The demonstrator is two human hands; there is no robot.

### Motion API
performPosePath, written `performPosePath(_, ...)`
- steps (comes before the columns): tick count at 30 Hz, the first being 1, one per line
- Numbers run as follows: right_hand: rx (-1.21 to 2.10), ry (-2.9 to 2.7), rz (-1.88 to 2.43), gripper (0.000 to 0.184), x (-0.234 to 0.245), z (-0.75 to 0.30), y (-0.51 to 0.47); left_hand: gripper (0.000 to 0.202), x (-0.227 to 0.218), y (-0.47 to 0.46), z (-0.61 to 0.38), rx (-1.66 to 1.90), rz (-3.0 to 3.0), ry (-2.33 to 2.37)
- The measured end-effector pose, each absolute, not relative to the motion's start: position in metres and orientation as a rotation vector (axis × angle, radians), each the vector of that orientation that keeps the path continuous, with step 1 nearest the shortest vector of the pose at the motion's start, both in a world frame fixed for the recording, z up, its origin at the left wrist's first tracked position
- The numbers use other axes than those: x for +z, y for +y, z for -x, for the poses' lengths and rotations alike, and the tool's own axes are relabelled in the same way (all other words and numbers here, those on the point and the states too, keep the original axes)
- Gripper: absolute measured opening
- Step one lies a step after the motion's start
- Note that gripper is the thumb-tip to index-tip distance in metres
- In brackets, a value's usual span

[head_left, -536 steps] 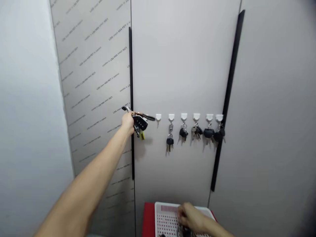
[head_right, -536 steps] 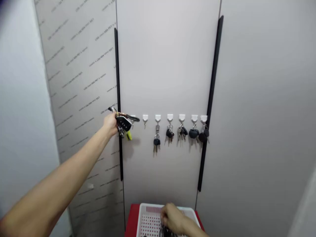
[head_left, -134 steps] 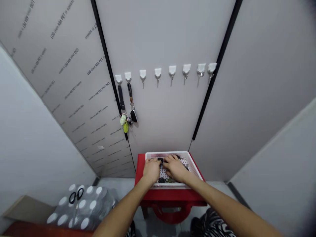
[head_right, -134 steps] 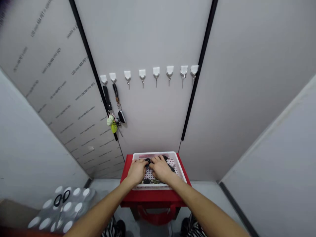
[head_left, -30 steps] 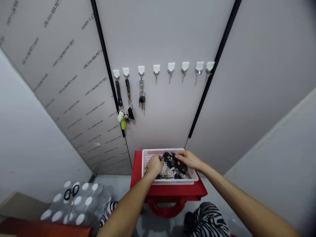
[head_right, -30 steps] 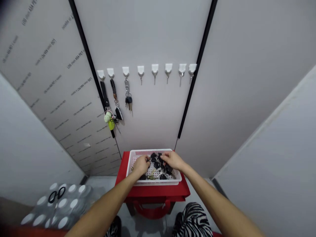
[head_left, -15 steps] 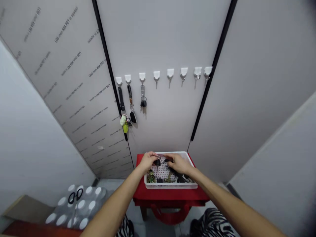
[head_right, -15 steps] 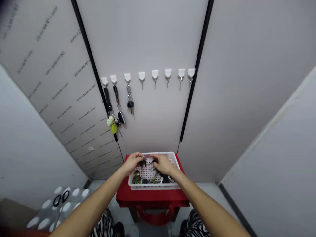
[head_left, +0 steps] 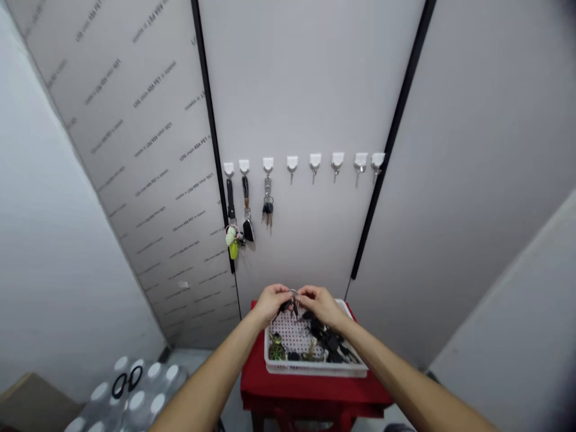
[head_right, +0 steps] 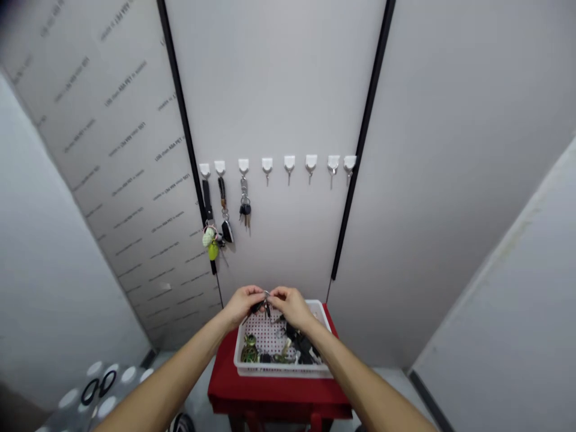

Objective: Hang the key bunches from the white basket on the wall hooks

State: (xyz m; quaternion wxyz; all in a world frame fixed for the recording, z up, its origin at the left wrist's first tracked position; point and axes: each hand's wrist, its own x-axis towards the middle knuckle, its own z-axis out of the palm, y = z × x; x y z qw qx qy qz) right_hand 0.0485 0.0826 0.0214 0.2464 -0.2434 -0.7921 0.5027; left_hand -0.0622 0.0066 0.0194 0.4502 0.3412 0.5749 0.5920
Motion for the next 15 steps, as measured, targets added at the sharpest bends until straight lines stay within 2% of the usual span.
performPosePath(4, 1.371, -2.033, 0.660, 0.017, 0.067, -0.037, 0.096, 0.013, 0.054, 0.017, 0.071, 1.594, -0.976, 1.524)
performPosePath(9, 1.269, -1.832, 0.591, 0.012, 0.152, -0.013, 0.115, 0.017, 0.120, 0.036, 0.078, 1.855, -1.342, 1.782)
performPosePath(15, 1.206, -1.569, 0.604, 0.008, 0.220, 0.022, 0.137, 0.031, 0.182, 0.056, 0.082, 1.822, -1.875, 2.177)
